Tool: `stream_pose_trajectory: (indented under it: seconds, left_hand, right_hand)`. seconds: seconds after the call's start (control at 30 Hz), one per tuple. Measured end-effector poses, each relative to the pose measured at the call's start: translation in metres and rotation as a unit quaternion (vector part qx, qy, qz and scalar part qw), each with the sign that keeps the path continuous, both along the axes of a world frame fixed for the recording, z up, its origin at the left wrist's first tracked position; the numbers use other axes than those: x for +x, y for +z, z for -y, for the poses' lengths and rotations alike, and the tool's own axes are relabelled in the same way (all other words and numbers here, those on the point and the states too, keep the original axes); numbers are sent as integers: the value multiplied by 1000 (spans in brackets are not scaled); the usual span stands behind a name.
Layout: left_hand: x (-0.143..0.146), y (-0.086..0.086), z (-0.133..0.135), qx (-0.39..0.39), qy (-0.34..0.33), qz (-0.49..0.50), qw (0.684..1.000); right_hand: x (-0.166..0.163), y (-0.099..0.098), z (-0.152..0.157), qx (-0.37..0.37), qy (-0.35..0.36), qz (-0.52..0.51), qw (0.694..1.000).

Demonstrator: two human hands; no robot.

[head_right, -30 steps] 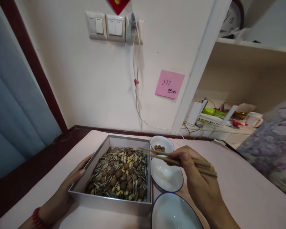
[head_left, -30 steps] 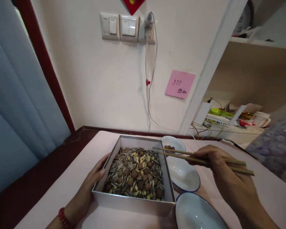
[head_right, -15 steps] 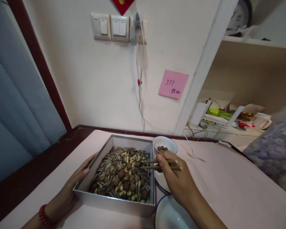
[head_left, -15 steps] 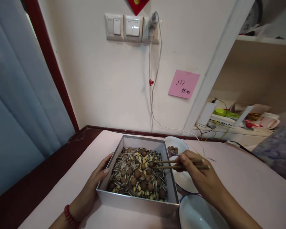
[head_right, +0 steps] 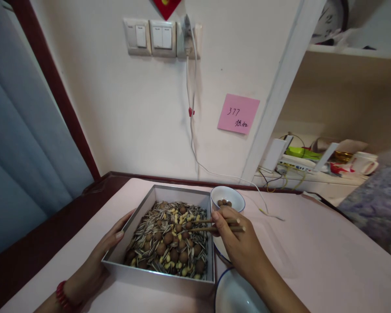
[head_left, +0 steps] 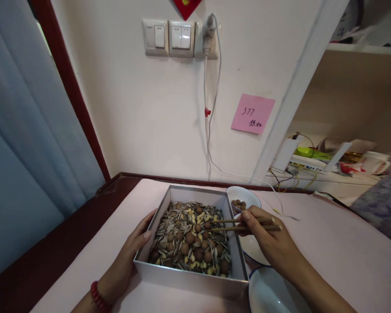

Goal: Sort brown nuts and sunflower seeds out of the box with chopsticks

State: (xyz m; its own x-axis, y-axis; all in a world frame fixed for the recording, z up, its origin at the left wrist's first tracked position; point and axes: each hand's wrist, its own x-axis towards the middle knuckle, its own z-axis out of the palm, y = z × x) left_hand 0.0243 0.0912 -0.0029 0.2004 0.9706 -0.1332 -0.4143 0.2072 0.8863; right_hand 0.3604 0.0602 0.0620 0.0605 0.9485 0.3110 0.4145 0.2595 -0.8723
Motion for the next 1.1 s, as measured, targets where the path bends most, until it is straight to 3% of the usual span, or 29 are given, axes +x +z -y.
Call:
stream_pose_trajectory:
  seconds: [0.17, 0.43, 0.87, 1.1]
  left_hand:
    - [-2, 1, 1, 11, 10, -33, 999]
    - [0, 2, 2, 2, 8, -5, 1000]
    - [2, 8, 6, -5, 8, 12, 1000]
    - [3, 7, 5, -2, 6, 15, 1000]
  right_hand:
    - [1, -4, -1, 8, -7, -11, 1000]
    - [0, 4, 1, 8, 3, -31, 999]
    - [-3, -13, -16, -7, 28, -52, 998]
    - [-1, -12, -15, -11, 29, -55, 998]
